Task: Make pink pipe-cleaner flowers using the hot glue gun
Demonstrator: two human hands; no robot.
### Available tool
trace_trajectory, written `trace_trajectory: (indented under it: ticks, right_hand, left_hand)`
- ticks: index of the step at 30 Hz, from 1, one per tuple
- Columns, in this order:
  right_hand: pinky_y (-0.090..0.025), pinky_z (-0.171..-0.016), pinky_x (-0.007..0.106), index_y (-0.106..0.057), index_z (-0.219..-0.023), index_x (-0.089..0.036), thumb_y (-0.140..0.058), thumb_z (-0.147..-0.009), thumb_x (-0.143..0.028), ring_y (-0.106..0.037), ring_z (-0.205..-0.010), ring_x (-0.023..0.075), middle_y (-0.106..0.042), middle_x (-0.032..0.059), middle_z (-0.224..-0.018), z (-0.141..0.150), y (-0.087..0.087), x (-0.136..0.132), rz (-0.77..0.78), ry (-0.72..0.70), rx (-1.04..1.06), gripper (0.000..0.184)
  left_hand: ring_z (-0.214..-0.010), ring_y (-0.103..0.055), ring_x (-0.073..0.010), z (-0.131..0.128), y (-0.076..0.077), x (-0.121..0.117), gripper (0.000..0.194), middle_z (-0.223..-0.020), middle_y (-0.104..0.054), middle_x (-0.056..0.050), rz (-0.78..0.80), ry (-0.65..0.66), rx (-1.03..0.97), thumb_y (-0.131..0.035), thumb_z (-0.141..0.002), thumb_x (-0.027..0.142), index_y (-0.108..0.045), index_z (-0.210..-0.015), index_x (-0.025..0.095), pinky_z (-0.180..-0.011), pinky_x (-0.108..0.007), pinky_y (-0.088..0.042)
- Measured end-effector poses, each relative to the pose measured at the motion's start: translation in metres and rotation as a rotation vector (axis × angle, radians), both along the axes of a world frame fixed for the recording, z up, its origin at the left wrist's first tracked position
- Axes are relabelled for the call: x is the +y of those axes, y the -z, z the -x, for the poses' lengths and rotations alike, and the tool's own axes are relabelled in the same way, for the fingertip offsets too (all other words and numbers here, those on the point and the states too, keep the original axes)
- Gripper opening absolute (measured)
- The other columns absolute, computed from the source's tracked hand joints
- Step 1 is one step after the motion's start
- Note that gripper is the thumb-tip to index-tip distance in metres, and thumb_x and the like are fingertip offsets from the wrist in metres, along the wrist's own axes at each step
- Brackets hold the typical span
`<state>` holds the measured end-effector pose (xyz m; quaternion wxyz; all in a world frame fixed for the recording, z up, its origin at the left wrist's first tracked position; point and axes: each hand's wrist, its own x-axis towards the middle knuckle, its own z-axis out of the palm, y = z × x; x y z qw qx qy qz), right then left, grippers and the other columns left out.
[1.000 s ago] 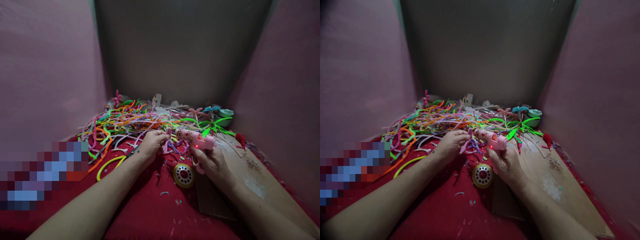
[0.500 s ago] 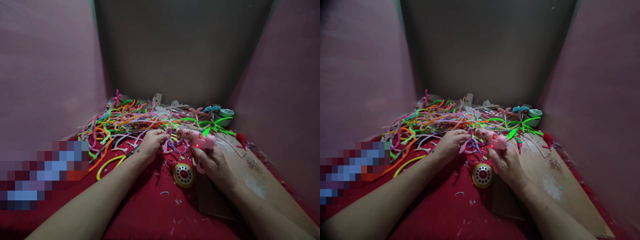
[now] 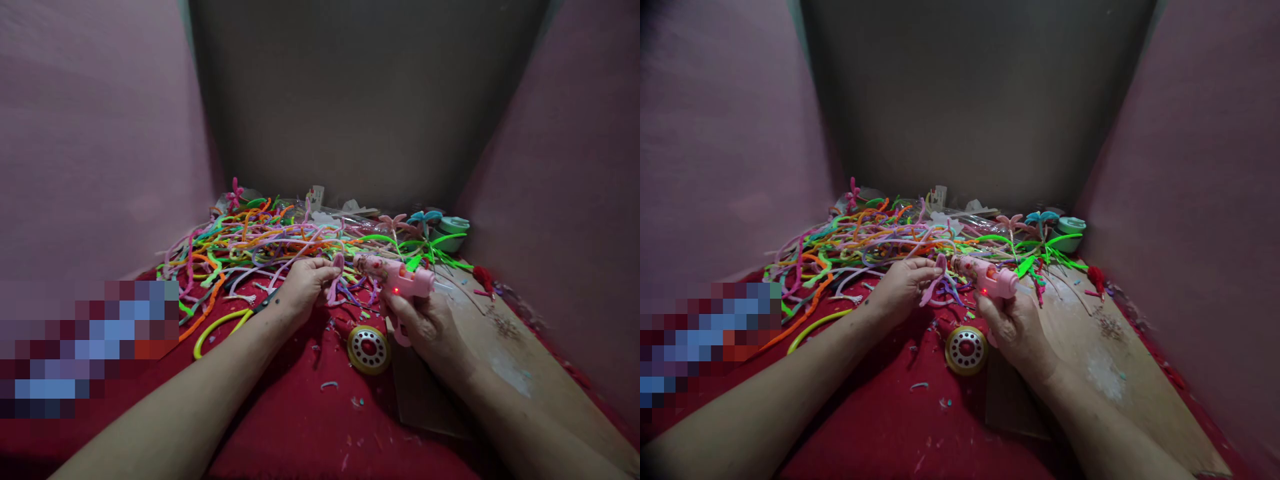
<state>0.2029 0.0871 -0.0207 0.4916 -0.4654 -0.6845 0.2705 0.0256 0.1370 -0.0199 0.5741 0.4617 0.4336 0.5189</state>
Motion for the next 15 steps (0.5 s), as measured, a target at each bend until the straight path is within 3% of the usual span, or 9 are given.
trace_trajectory:
  ticks: [15]
  right_hand:
    - [-0.030, -0.039, 0.022, -0.048, -0.061, -0.019, -0.048, -0.078, -0.032, -0.037, -0.045, 0.0099, -0.043, -0.0020, -0.051, 0.0006, -0.0008, -0.0006, 0.018, -0.028, -0.005, 0.022]
  left_hand:
    - [-0.033, -0.034, -0.0034, -0.0004, -0.0006, -0.0008, 0.008, -0.043, -0.046, 0.004, 0.005, 0.002, -0.019, -0.061, -0.065, 0.015, -0.056, -0.058, 0.013, -0.038, -0.020, -0.019]
